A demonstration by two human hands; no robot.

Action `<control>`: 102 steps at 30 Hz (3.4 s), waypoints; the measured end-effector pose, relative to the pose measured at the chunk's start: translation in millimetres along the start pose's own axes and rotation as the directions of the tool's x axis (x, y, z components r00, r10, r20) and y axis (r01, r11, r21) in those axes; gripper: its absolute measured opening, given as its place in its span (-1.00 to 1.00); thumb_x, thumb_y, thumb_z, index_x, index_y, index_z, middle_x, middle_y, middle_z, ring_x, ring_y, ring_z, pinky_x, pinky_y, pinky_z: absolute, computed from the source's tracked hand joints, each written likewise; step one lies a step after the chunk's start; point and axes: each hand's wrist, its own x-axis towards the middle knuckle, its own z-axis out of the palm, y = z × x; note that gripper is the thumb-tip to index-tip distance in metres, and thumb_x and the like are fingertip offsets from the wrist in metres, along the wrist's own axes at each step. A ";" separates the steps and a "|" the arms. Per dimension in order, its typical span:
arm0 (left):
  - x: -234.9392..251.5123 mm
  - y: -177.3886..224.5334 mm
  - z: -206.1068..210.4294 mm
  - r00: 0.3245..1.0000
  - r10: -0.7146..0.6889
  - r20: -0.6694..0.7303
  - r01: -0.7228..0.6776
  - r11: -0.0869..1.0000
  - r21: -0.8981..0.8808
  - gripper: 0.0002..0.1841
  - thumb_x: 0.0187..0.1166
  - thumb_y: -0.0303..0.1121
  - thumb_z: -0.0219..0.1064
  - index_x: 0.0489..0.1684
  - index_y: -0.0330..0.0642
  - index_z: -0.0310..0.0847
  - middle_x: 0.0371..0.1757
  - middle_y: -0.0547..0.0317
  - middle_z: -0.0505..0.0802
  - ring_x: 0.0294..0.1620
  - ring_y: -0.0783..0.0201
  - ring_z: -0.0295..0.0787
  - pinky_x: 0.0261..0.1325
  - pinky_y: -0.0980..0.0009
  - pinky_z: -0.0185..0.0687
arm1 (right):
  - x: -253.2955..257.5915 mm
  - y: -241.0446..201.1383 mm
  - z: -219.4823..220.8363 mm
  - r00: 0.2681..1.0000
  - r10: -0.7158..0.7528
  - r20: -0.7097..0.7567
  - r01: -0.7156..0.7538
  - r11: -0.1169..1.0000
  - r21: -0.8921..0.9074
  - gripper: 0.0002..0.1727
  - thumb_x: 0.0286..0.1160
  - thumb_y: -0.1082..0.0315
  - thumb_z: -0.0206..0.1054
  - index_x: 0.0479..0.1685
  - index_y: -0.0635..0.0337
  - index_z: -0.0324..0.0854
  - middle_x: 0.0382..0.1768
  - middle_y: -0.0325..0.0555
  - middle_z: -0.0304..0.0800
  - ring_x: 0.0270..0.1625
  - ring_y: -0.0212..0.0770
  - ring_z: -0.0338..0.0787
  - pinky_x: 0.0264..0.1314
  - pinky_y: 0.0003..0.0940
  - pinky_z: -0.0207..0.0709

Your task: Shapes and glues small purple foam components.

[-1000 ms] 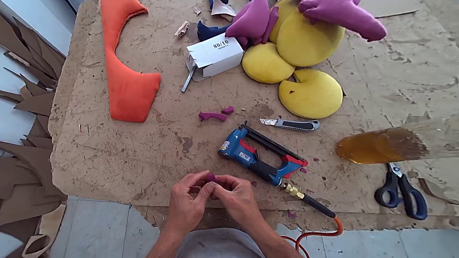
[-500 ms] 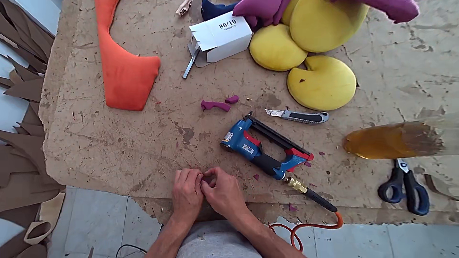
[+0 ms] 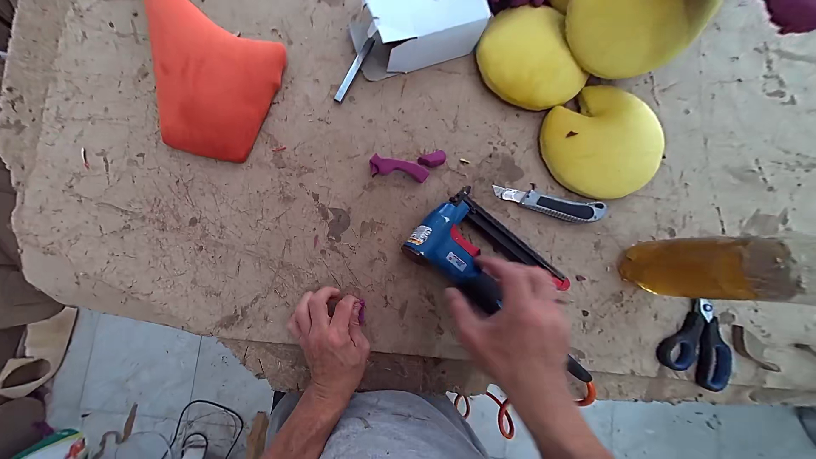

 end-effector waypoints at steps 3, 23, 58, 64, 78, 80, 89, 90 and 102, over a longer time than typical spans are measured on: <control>-0.3 2.0 -0.6 0.999 -0.029 0.021 0.029 0.999 -0.013 -0.75 0.65 -0.18 0.21 -0.17 0.15 0.88 0.32 0.19 0.77 0.47 0.02 0.51 0.47 -0.08 0.25 | 16.2 39.6 5.7 0.996 0.021 0.090 -0.009 0.992 -0.127 0.02 0.26 -0.28 0.47 0.76 0.05 0.31 0.29 0.45 0.59 0.14 0.54 0.68 -0.07 0.48 0.54; 2.3 5.4 -1.5 0.997 -0.046 0.055 0.047 0.999 -0.011 -0.83 0.60 -0.17 0.25 -0.24 0.11 0.77 0.40 0.18 0.74 0.50 0.05 0.50 0.37 0.00 0.28 | 6.2 -3.3 -35.0 0.780 -0.497 0.380 0.501 0.860 0.096 -0.57 0.25 -0.13 0.28 -0.03 -0.18 0.85 -0.34 -0.37 0.91 -0.36 -0.43 0.84 -0.49 -0.32 0.63; 4.2 4.8 -4.5 0.997 -0.026 0.069 0.029 0.999 -0.039 -0.91 0.50 -0.22 0.28 -0.32 0.14 0.70 0.39 0.10 0.71 0.58 -0.01 0.42 0.40 -0.01 0.26 | 1.3 -20.0 -45.3 0.777 -0.459 0.431 0.456 0.882 0.118 -0.56 0.28 -0.08 0.33 -0.01 -0.02 0.83 -0.30 -0.24 0.93 -0.29 -0.41 0.86 -0.35 -0.38 0.67; 5.0 4.1 -4.4 0.997 -0.027 0.072 0.030 0.999 -0.036 -0.92 0.49 -0.22 0.29 -0.33 0.14 0.70 0.39 0.11 0.70 0.57 -0.01 0.43 0.39 -0.02 0.26 | 1.4 -13.8 -36.8 0.781 -0.473 0.408 0.483 0.871 0.085 -0.57 0.29 -0.13 0.28 -0.04 -0.12 0.85 -0.32 -0.32 0.93 -0.34 -0.42 0.86 -0.44 -0.33 0.65; 5.7 4.1 -6.2 0.996 -0.018 0.089 0.024 0.998 -0.061 -0.92 0.49 -0.25 0.30 -0.29 0.14 0.73 0.40 0.10 0.70 0.58 -0.04 0.42 0.37 -0.05 0.26 | 3.9 -22.2 -38.6 0.762 -0.460 0.456 0.491 0.869 0.056 -0.56 0.28 -0.13 0.28 -0.02 -0.13 0.84 -0.33 -0.34 0.92 -0.35 -0.40 0.85 -0.48 -0.28 0.64; 6.2 4.1 -6.8 0.996 -0.016 0.087 0.021 0.998 -0.060 -0.93 0.49 -0.25 0.32 -0.31 0.13 0.72 0.39 0.10 0.71 0.57 -0.04 0.43 0.36 -0.04 0.27 | 3.2 -29.8 -42.1 0.762 -0.428 0.486 0.475 0.880 0.030 -0.55 0.26 -0.12 0.28 -0.01 -0.10 0.85 -0.33 -0.31 0.92 -0.36 -0.35 0.86 -0.49 -0.23 0.64; 6.8 4.4 -6.1 0.995 -0.024 0.096 0.029 0.998 -0.055 -0.82 0.60 -0.20 0.22 -0.32 0.08 0.73 0.44 0.13 0.70 0.59 -0.02 0.43 0.41 -0.06 0.28 | -3.8 -27.2 -53.0 0.821 -0.363 0.442 0.417 0.908 -0.029 -0.59 0.21 -0.16 0.28 -0.26 -0.09 0.81 -0.58 -0.37 0.77 -0.56 -0.36 0.75 -0.63 -0.21 0.52; 7.6 3.9 -5.3 0.995 -0.035 0.089 0.039 0.998 -0.048 -0.80 0.61 -0.19 0.19 -0.34 0.06 0.73 0.45 0.13 0.71 0.60 -0.02 0.44 0.43 -0.07 0.30 | -1.0 -24.3 -64.3 0.834 -0.331 0.441 0.385 0.922 -0.036 -0.56 0.25 -0.12 0.32 -0.15 -0.01 0.83 -0.52 -0.28 0.82 -0.51 -0.28 0.79 -0.56 -0.13 0.59; -10.0 -14.0 -23.1 0.977 0.079 0.196 -0.061 0.993 -0.097 -0.49 0.36 0.06 0.44 0.20 -0.04 0.77 0.48 0.08 0.70 0.68 -0.07 0.40 0.60 -0.15 0.35 | 6.6 74.1 0.0 0.982 -0.110 0.156 0.134 0.979 -0.151 -0.06 0.20 0.24 0.47 0.79 0.10 0.28 0.18 0.37 0.72 0.07 0.43 0.78 -0.01 0.44 0.60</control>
